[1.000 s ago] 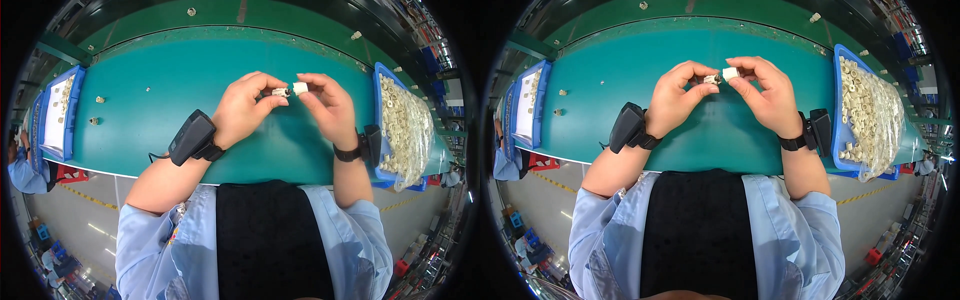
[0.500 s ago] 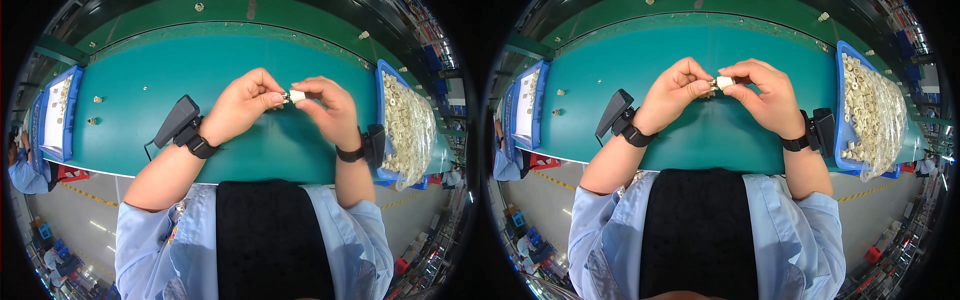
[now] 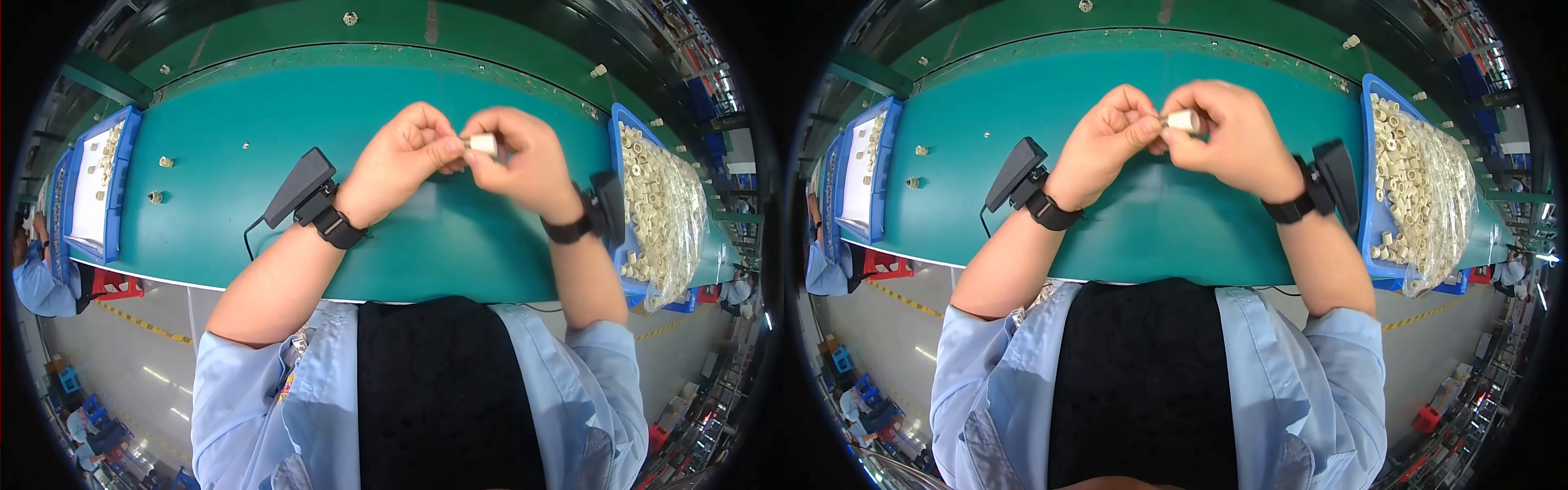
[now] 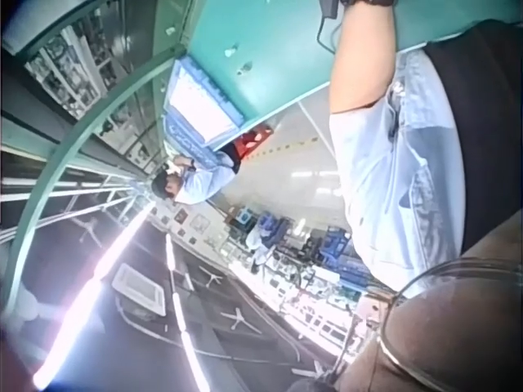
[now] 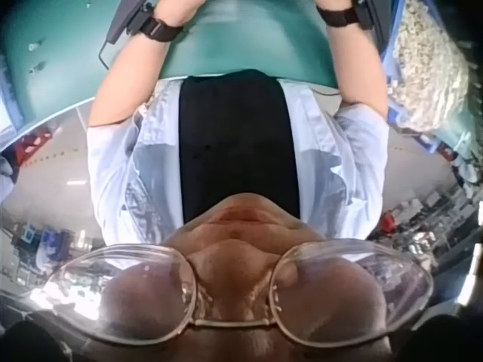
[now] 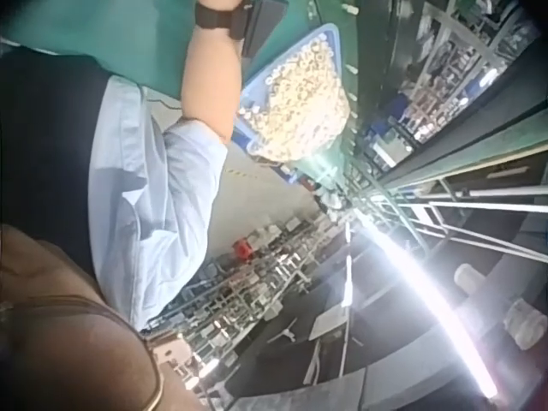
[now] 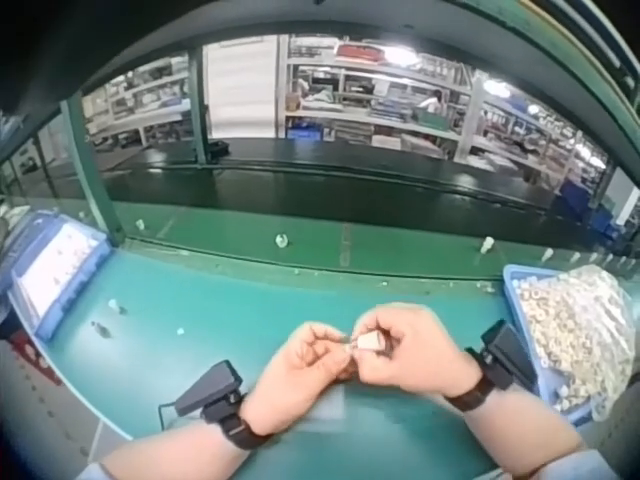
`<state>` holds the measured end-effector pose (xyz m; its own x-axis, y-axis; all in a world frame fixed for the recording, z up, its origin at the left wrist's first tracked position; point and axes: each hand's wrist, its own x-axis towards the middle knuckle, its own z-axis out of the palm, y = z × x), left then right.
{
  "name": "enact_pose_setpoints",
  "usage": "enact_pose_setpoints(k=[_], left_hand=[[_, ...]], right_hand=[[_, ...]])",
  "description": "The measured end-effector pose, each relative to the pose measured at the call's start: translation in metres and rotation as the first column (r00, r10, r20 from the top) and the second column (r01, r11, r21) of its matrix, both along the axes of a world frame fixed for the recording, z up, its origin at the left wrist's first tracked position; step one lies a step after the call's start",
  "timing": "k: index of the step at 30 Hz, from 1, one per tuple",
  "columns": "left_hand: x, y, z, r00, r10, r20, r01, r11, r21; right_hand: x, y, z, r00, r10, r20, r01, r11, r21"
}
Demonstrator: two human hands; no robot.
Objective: The person assembles components by hand, picking up a base from the conveyor belt and a cap from a blue tray, fitting them together, and placing the completed assembly back onto the belt.
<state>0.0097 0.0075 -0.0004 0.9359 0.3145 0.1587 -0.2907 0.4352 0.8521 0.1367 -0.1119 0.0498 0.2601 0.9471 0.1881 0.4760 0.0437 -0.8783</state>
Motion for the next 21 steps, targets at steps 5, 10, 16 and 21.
enact_pose_setpoints(k=[5,10,16,21], left_hand=[[0.006,0.008,-0.002,0.918,0.376,-0.128,-0.362,0.924,0.119],[0.009,0.017,-0.02,0.854,0.506,-0.123,-0.411,0.8,0.437],[0.011,0.008,-0.008,0.865,0.471,-0.173,-0.298,0.759,0.579],[0.01,0.008,-0.009,0.879,0.442,-0.179,-0.259,0.757,0.6]], right_hand=[[0.062,0.062,0.012,0.938,-0.166,0.304,0.169,0.985,0.014],[0.188,0.129,0.0,0.471,-0.142,0.87,0.504,0.853,-0.134],[0.267,0.111,-0.04,0.463,-0.161,0.872,0.693,0.678,-0.243],[0.235,0.064,0.022,0.595,-0.233,0.769,0.602,0.764,-0.234]])
